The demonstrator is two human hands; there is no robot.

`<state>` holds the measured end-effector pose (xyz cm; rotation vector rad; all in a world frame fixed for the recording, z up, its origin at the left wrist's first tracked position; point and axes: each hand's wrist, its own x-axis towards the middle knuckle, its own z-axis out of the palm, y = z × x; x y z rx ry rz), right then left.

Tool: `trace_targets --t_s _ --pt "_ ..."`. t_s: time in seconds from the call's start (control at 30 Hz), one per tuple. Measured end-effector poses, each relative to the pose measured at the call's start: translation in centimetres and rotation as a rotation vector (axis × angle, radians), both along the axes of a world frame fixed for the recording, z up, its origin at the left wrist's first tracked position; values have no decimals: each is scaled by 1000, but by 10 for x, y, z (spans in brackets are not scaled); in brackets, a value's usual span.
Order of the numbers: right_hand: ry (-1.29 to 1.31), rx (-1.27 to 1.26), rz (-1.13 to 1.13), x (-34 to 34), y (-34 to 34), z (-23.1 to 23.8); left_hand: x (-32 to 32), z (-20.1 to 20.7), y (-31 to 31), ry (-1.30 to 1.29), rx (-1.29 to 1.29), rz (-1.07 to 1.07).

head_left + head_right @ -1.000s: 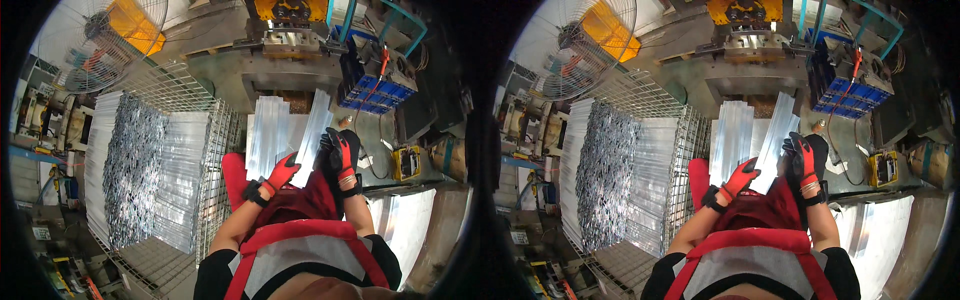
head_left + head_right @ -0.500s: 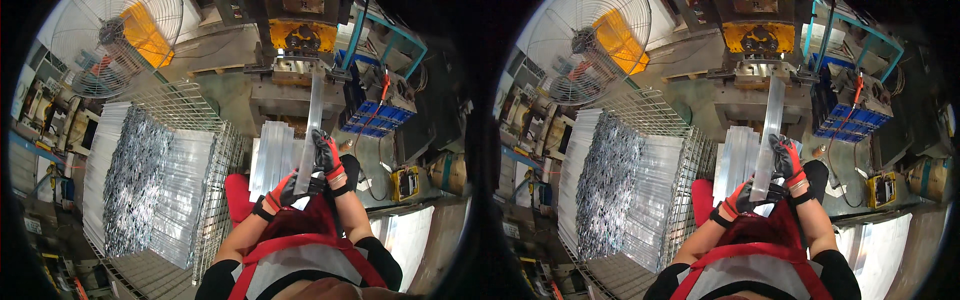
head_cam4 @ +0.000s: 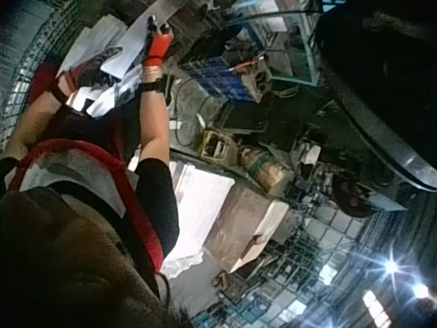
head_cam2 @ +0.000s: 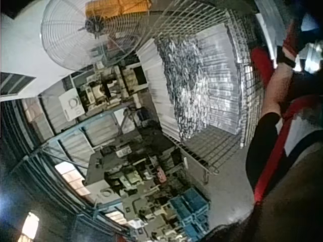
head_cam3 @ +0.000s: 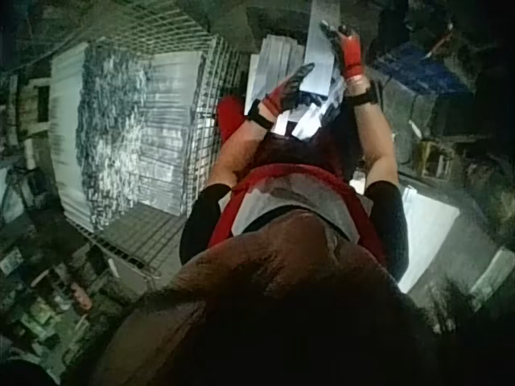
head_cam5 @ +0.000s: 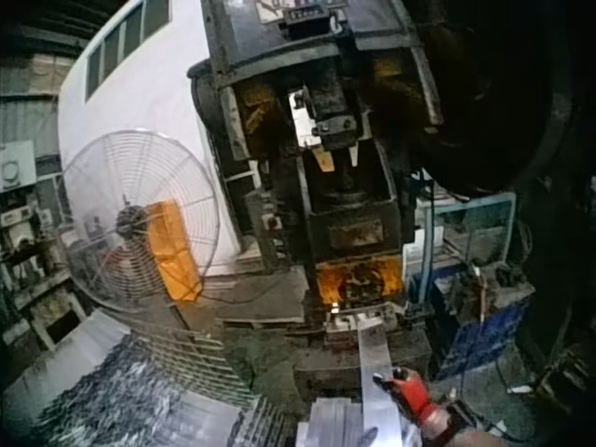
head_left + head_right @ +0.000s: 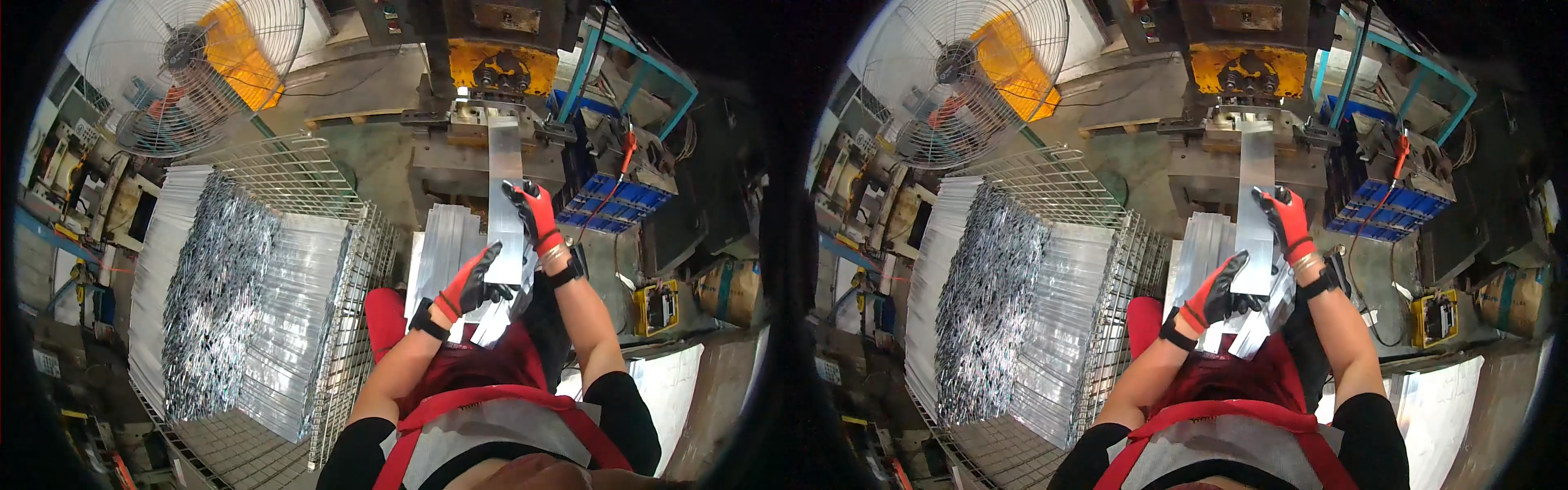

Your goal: Placing metal sheets into a press machine for stamping and stacking the finished parts into a crate.

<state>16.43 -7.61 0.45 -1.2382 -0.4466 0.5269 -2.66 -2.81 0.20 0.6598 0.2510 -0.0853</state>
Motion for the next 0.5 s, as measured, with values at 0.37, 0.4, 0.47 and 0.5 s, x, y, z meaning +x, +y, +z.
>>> trace_targets --t_s 0.37,0.4,0.47,0.5 --pt "154 69 142 43 39 -28 39 -5 25 -15 -30 196" --pt "143 41 114 37 39 -27 39 -13 25 -2 -28 209" --pt "111 0 68 23 45 -9 39 -21 28 12 -10 242" --pt "90 0 83 29 41 -13 42 -22 26 12 -16 243"
